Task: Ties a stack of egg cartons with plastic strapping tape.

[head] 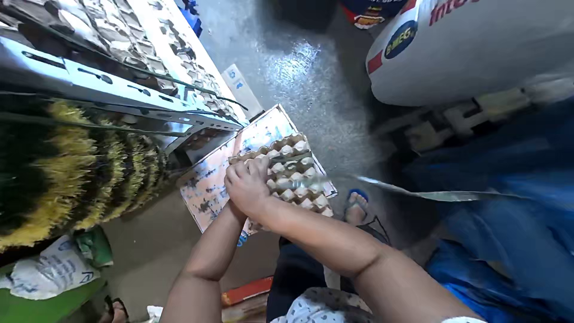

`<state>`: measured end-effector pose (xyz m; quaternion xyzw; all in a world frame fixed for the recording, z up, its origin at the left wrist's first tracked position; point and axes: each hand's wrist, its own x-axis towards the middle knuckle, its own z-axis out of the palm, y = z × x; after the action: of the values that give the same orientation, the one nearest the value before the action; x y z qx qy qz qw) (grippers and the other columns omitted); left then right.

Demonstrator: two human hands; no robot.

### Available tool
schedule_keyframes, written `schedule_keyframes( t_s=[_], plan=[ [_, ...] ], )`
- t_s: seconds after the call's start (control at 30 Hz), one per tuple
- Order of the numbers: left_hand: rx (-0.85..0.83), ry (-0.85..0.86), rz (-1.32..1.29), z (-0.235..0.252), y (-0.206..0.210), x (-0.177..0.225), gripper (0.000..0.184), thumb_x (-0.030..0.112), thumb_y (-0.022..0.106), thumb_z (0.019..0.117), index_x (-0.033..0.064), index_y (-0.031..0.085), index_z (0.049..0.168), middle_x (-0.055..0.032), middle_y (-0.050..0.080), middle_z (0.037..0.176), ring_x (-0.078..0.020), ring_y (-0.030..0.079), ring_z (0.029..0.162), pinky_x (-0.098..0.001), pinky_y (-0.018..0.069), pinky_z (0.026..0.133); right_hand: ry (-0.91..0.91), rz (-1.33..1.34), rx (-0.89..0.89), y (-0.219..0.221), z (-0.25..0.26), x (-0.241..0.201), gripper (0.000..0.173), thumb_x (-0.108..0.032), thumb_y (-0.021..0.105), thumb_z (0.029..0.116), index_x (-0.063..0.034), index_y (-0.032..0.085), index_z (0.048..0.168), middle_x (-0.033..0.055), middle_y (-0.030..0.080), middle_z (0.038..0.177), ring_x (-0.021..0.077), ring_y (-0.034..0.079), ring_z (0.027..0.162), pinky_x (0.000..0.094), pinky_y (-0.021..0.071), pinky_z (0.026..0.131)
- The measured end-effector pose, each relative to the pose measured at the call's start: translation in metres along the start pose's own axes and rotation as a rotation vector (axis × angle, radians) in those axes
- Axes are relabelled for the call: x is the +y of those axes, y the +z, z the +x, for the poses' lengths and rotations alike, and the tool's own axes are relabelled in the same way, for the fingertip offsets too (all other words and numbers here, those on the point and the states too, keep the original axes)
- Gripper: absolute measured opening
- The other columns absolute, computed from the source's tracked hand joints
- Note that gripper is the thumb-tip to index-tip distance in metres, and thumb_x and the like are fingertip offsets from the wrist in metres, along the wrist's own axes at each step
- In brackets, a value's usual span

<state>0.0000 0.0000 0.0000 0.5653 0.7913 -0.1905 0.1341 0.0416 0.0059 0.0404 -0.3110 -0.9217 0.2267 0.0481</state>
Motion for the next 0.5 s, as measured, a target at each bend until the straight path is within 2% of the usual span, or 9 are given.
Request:
schedule_keyframes(
  t_s=[0.03, 0.07, 0.13, 0.17, 0.23, 0.3, 0.33, 0.4, 0.5],
  plan=[
    [-0.054, 0.029, -0.217, 0.018, 0.014, -0.01, 0.028, 0.022, 0.057, 0.1033, 0.0112, 0.071, 0.125, -0.0178, 0.074, 0.111, -0.0394, 0.071, 0.102, -0.0592, 0.0541, 0.089, -0.117, 0.073, 0.319, 0.021, -0.017, 0.006, 0.02, -0.005, 0.062, 0.0924, -0.0129, 0.076, 0.104, 0.0062, 0.072, 0.111, 0.0248, 0.067, 0.1, 0.0432, 0.0528, 0.086],
    [-0.212, -0.018, -0.426, 0.032, 0.011, -0.017, 0.035, 0.024, 0.056, 0.1057, 0.0042, 0.064, 0.134, -0.0223, 0.072, 0.114, -0.042, 0.07, 0.105, -0.0616, 0.0533, 0.091, -0.198, 0.243, 0.501, 0.038, -0.031, 0.013, 0.014, -0.008, 0.061, 0.0932, -0.0132, 0.074, 0.096, 0.0054, 0.072, 0.101, 0.0235, 0.068, 0.093, 0.0403, 0.0542, 0.082],
    [-0.325, -0.164, -0.699, 0.046, 0.012, -0.029, 0.041, 0.027, 0.066, 0.1004, 0.0031, 0.058, 0.133, -0.0226, 0.072, 0.108, -0.0406, 0.07, 0.1, -0.0611, 0.0547, 0.09, -0.053, 0.66, 0.431, 0.062, -0.062, 0.025, 0.02, -0.015, 0.058, 0.095, -0.0069, 0.071, 0.081, 0.0099, 0.072, 0.086, 0.026, 0.072, 0.086, 0.0419, 0.06, 0.08],
    [-0.347, -0.228, -0.767, 0.051, 0.013, -0.032, 0.039, 0.027, 0.07, 0.0978, 0.002, 0.061, 0.126, -0.0209, 0.073, 0.103, -0.0376, 0.071, 0.098, -0.0589, 0.0549, 0.091, 0.166, 0.829, 0.25, 0.067, -0.072, 0.033, 0.024, -0.013, 0.056, 0.0941, 0.001, 0.073, 0.085, 0.0163, 0.074, 0.09, 0.0299, 0.072, 0.093, 0.0443, 0.0587, 0.087],
    [-0.404, -0.257, -0.812, 0.057, 0.012, -0.036, 0.031, 0.027, 0.072, 0.0971, -0.001, 0.066, 0.11, -0.0202, 0.07, 0.096, -0.0349, 0.068, 0.093, -0.0574, 0.0525, 0.089, 0.555, 1.015, -0.055, 0.072, -0.069, 0.054, 0.033, -0.015, 0.049, 0.1032, 0.0042, 0.071, 0.118, 0.0199, 0.07, 0.121, 0.0291, 0.064, 0.12, 0.0427, 0.0486, 0.107],
    [-0.467, -0.228, -0.796, 0.064, 0.02, -0.04, 0.029, 0.028, 0.072, 0.0963, -0.0004, 0.071, 0.102, -0.0187, 0.071, 0.095, -0.033, 0.068, 0.092, -0.0568, 0.0524, 0.089, 0.693, 1.048, -0.054, 0.081, -0.054, 0.065, 0.04, -0.014, 0.048, 0.1062, 0.0004, 0.057, 0.143, 0.0192, 0.058, 0.145, 0.0289, 0.057, 0.134, 0.0421, 0.0431, 0.115],
    [-0.5, -0.22, -0.786, 0.067, 0.022, -0.041, 0.03, 0.03, 0.071, 0.0973, 0.0002, 0.073, 0.101, -0.018, 0.072, 0.095, -0.0322, 0.068, 0.092, -0.0566, 0.0516, 0.09, 0.711, 1.055, 0.021, 0.088, -0.046, 0.066, 0.047, -0.011, 0.051, 0.105, 0.0, 0.048, 0.151, 0.0207, 0.054, 0.149, 0.0304, 0.057, 0.134, 0.0435, 0.0448, 0.114],
    [-0.585, -0.216, -0.773, 0.072, 0.023, -0.043, 0.03, 0.03, 0.067, 0.0997, 0.0005, 0.074, 0.099, -0.0183, 0.071, 0.096, -0.0321, 0.067, 0.092, -0.0575, 0.0504, 0.089, 0.753, 1.11, 0.194, 0.102, -0.034, 0.065, 0.056, -0.004, 0.057, 0.0997, -0.0013, 0.043, 0.154, 0.0208, 0.056, 0.145, 0.0278, 0.063, 0.121, 0.0416, 0.0515, 0.104],
    [-0.673, -0.177, -0.813, 0.08, 0.024, -0.049, 0.026, 0.024, 0.066, 0.0999, -0.0013, 0.072, 0.096, -0.0164, 0.068, 0.091, -0.0278, 0.064, 0.085, -0.0535, 0.0507, 0.082, 0.846, 1.242, 0.448, 0.121, -0.025, 0.059, 0.048, 0.007, 0.065, 0.0874, 0.0004, 0.054, 0.134, 0.0136, 0.067, 0.129, 0.0175, 0.07, 0.096, 0.0364, 0.0588, 0.085]
  ],
)
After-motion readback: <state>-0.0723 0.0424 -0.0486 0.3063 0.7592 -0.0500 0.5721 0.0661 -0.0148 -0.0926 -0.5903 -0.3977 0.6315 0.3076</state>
